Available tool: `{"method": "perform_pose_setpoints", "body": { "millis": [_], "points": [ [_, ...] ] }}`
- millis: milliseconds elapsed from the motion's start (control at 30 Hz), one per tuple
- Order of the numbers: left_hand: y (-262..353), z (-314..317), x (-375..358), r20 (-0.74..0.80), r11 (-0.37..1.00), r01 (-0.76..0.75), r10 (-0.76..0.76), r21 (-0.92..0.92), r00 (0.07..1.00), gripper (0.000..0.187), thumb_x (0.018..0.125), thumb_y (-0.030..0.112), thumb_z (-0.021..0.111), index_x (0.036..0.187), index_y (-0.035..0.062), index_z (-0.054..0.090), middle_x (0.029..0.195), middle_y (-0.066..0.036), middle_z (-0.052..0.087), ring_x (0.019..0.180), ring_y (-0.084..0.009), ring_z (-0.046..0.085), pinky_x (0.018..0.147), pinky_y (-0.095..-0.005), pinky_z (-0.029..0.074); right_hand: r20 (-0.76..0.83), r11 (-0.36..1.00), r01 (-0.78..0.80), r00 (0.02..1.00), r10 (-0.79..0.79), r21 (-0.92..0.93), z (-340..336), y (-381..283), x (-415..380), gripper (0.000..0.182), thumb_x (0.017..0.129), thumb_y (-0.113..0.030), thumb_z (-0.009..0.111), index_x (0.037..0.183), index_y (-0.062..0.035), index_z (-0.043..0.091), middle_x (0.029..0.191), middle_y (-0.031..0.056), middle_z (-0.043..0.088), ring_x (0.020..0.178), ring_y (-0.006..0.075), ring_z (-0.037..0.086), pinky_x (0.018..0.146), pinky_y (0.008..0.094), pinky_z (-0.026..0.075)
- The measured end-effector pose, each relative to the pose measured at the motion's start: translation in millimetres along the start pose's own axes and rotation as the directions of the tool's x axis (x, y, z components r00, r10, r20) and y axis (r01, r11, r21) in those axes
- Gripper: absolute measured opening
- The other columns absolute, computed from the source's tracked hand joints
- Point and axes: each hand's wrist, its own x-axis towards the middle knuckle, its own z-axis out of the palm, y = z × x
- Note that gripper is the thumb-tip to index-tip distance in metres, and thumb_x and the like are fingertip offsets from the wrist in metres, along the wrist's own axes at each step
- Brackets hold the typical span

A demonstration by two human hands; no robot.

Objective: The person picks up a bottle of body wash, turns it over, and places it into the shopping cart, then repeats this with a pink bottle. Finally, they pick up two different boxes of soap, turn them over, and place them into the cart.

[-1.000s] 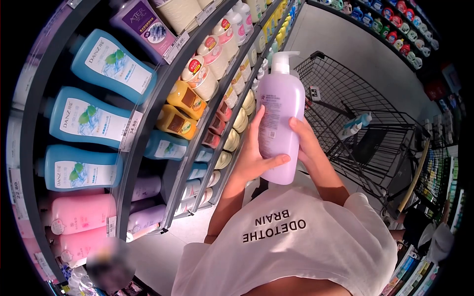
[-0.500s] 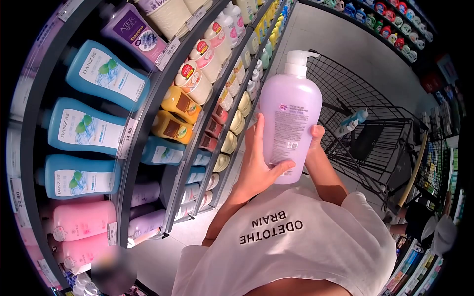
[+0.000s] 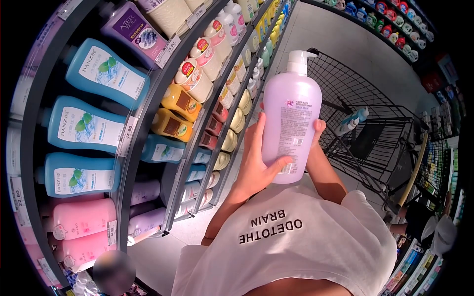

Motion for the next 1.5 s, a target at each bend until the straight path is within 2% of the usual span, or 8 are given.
{"method": "perform_pose_setpoints", "body": {
  "millis": [300,533,800,833,1100,1200,1300,1500],
  "points": [
    [-4,-1,-2,0.022,0.994,-0.037,0.035,0.101,0.999,0.093,0.071,0.024,0.077,0.141,0.0009,0.021,0.121,-0.014,0.039,0.111,-0.0256,0.043,0.090,-0.0363,0.041,0.074,0.996,0.007,0.997,-0.013,0.085,-11,2,1,0.103,0.054,-0.044,0.072,0.137,0.0006,0.028,0.131,0.0302,0.038,0.114,0.0392,0.049,0.094,0.0484,0.044],
    [-4,6,-5,0.020,0.994,0.047,-0.045,-0.101,0.999,0.093,0.069,0.014,0.077,0.142,0.0029,0.020,0.123,-0.019,0.037,0.115,-0.0334,0.038,0.096,-0.0411,0.035,0.127,0.998,0.048,0.991,-0.051,0.031,-22,-2,1,0.108,0.052,-0.043,0.074,0.138,-0.0024,0.025,0.131,0.0310,0.037,0.114,0.0409,0.048,0.095,0.0513,0.043],
    [-20,17,3,0.044,0.896,0.138,-0.132,-0.421,0.990,0.088,0.078,0.005,0.068,0.144,-0.0004,0.008,0.136,-0.018,0.037,0.121,-0.0245,0.043,0.100,-0.0352,0.036,-0.080,0.990,-0.131,0.988,0.134,0.050,-38,-22,-11,0.078,0.064,-0.035,0.070,0.128,-0.0002,0.042,0.118,0.0197,0.054,0.105,0.0328,0.055,0.092,0.0445,0.046],
    [-24,21,5,-0.026,0.922,0.102,-0.120,-0.374,0.992,0.085,0.076,0.013,0.071,0.142,0.0017,0.020,0.119,-0.017,0.043,0.108,-0.0267,0.050,0.090,-0.0360,0.043,-0.120,0.985,-0.146,0.980,0.157,0.098,-38,-23,-10,0.075,0.065,-0.036,0.069,0.126,-0.0001,0.044,0.117,0.0191,0.055,0.103,0.0320,0.056,0.091,0.0439,0.046],
    [-33,39,24,0.056,0.893,0.270,-0.269,-0.360,0.962,0.072,0.082,0.016,0.067,0.138,-0.0016,0.023,0.124,-0.018,0.043,0.106,-0.0222,0.052,0.082,-0.0316,0.047,-0.303,0.944,0.130,0.952,-0.033,0.305,-49,-31,-9,0.073,0.071,-0.043,0.065,0.127,-0.0017,0.043,0.117,0.0159,0.054,0.106,0.0311,0.053,0.094,0.0455,0.042],
    [-54,61,30,0.192,0.476,0.512,-0.571,-0.715,0.798,0.077,0.079,0.010,0.069,0.139,0.0001,0.022,0.121,-0.016,0.046,0.107,-0.0213,0.051,0.088,-0.0322,0.043,-0.385,0.934,0.279,0.905,-0.179,0.222,-88,-43,-16,0.069,0.072,-0.041,0.065,0.125,-0.0019,0.045,0.117,0.0157,0.054,0.105,0.0308,0.054,0.093,0.0450,0.043],
    [-61,78,46,0.202,0.412,0.504,-0.586,-0.759,0.784,0.078,0.076,0.006,0.069,0.139,0.0005,0.021,0.119,-0.016,0.047,0.108,-0.0209,0.050,0.091,-0.0337,0.041,-0.356,0.918,0.305,0.912,-0.204,0.255,-105,-59,-22,0.062,0.071,-0.033,0.069,0.121,-0.0021,0.049,0.113,0.0145,0.057,0.103,0.0294,0.055,0.094,0.0442,0.042],
    [-68,77,96,0.058,0.635,0.399,-0.488,-0.662,0.871,0.076,0.072,-0.003,0.063,0.137,-0.0010,0.023,0.117,-0.018,0.049,0.106,-0.0222,0.051,0.093,-0.0353,0.041,-0.233,0.911,0.298,0.944,-0.235,0.286,-122,-101,-36,0.062,0.071,-0.021,0.072,0.125,-0.0037,0.045,0.123,0.0112,0.052,0.116,0.0287,0.048,0.103,0.0480,0.033]
  ]
}}
